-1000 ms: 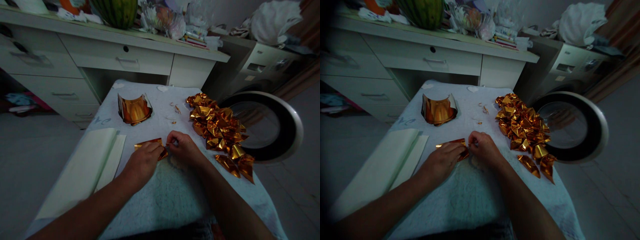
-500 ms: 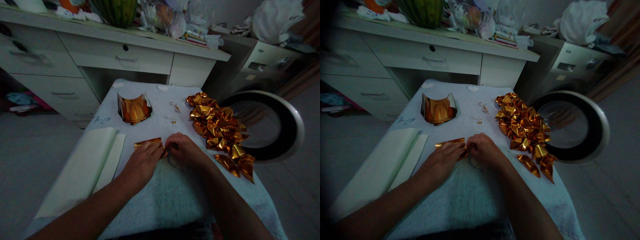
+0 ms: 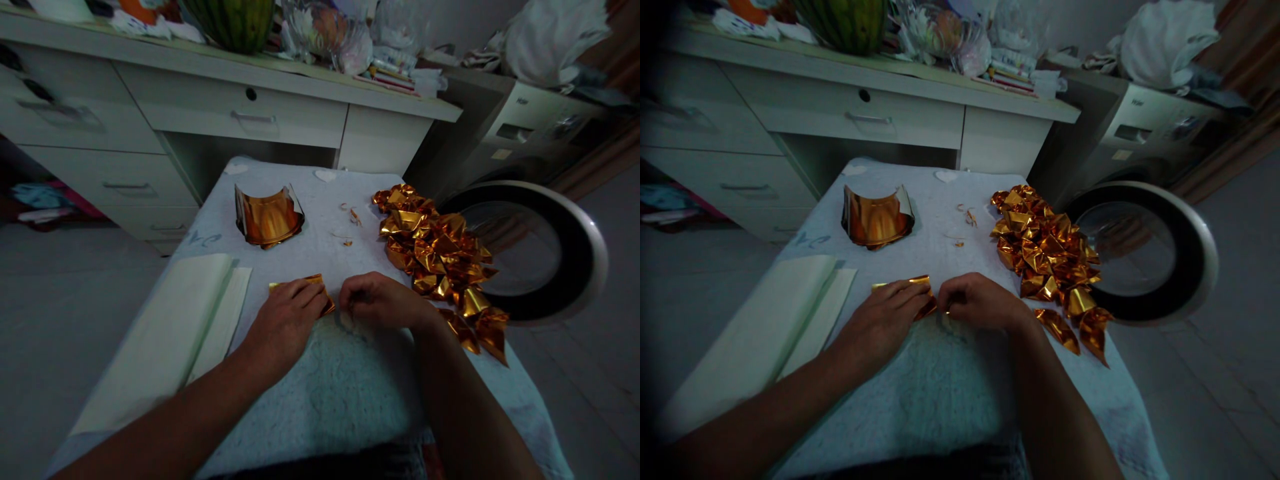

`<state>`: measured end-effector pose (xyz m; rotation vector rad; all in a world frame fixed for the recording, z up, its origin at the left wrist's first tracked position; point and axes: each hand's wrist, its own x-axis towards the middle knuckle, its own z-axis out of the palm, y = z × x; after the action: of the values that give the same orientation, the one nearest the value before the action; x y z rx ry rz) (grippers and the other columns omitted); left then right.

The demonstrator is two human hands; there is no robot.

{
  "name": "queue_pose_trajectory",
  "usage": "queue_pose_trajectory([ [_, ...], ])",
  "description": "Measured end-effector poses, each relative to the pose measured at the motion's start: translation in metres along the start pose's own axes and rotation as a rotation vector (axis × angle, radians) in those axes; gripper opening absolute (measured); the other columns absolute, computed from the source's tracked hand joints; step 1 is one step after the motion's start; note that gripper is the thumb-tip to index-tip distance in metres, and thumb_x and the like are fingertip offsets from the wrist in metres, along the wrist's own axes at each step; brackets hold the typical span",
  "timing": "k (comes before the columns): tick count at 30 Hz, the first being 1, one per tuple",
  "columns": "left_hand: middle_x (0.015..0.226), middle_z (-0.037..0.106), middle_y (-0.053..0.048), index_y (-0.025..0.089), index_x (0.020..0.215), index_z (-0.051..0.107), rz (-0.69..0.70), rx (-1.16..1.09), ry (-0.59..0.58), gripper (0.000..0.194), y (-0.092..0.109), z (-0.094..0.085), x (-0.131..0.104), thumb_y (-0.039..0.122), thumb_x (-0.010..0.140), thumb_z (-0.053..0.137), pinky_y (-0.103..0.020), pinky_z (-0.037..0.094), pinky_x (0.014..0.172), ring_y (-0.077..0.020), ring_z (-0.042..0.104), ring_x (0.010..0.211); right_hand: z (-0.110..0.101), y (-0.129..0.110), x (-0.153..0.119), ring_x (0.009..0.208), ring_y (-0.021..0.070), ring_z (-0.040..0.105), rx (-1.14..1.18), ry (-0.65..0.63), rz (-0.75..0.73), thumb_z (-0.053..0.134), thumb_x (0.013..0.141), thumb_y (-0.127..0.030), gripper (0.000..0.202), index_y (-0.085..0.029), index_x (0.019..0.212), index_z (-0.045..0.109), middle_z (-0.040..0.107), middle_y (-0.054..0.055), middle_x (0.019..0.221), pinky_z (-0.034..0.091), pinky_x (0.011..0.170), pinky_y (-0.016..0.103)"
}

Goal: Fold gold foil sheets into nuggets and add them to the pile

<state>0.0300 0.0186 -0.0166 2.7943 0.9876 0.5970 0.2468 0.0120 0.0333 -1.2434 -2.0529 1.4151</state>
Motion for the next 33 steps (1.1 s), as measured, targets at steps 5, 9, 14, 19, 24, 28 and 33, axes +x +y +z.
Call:
queue_pose_trajectory([
  [5,0.118,0.066,-0.007,0.018,0.109,0.063,0.000,-0.006,0.002,0.020,-0.001,0.003,-0.001,0.018,0.096,0.049,-0.041,0.049,0.097,-0.0226,0.057,0.112,0.005,-0.001,0.006,0.058,0.0073,0.046,0.055,0.296,-0.009,0.050,0.070,-0.008,0.016,-0.018,0.076,0.061,0.055,-0.003,0.073,0.037,0.054,0.019],
  [9,0.122,0.064,-0.007,0.018,0.113,0.062,-0.005,-0.025,0.021,0.021,-0.001,0.004,-0.001,0.017,0.095,0.050,-0.042,0.047,0.100,-0.0233,0.055,0.116,0.010,0.008,0.018,0.054,0.0087,0.045,0.076,0.513,0.055,0.052,0.072,-0.015,0.011,-0.018,0.076,0.062,0.053,-0.004,0.063,0.035,0.050,0.019],
  [14,0.121,0.062,-0.008,0.018,0.110,0.062,-0.034,-0.035,0.000,0.018,0.001,0.003,-0.002,0.019,0.095,0.051,-0.044,0.047,0.101,-0.0251,0.053,0.119,0.011,0.021,0.032,0.051,0.0103,0.048,0.025,0.780,0.080,0.054,0.071,-0.019,0.010,-0.018,0.076,0.063,0.054,-0.004,0.058,0.036,0.050,0.022],
  [19,0.131,0.058,-0.010,0.021,0.113,0.062,-0.051,0.057,0.029,0.024,0.000,0.009,-0.007,0.016,0.095,0.048,-0.052,0.046,0.101,-0.0308,0.048,0.128,0.009,0.028,0.036,0.067,0.0172,0.060,-0.111,0.877,0.105,0.053,0.074,-0.020,0.025,-0.017,0.095,0.067,0.067,0.003,0.075,0.047,0.065,0.029],
  [24,0.135,0.056,-0.009,0.024,0.116,0.061,-0.079,0.048,0.001,0.028,-0.002,0.012,-0.009,0.015,0.095,0.046,-0.054,0.044,0.103,-0.0302,0.045,0.131,0.007,0.030,0.038,0.100,0.0252,0.059,-0.370,0.859,0.075,0.052,0.070,-0.012,0.053,-0.016,0.122,0.061,0.068,0.010,0.110,0.046,0.092,0.041],
  [28,0.134,0.057,-0.009,0.023,0.115,0.062,-0.071,0.047,0.000,0.026,-0.002,0.012,-0.008,0.016,0.095,0.047,-0.054,0.044,0.102,-0.0304,0.046,0.130,0.006,0.032,0.037,0.110,0.0274,0.054,-0.433,0.866,0.062,0.050,0.069,-0.009,0.061,-0.015,0.130,0.055,0.064,0.011,0.122,0.040,0.100,0.044],
  [33,0.134,0.056,-0.011,0.021,0.114,0.063,-0.063,0.027,0.003,0.025,-0.002,0.012,-0.007,0.017,0.095,0.047,-0.054,0.044,0.102,-0.0311,0.046,0.130,0.008,0.030,0.035,0.102,0.0264,0.054,-0.476,0.858,0.045,0.048,0.071,-0.009,0.041,-0.016,0.107,0.066,0.068,0.010,0.108,0.040,0.095,0.043],
])
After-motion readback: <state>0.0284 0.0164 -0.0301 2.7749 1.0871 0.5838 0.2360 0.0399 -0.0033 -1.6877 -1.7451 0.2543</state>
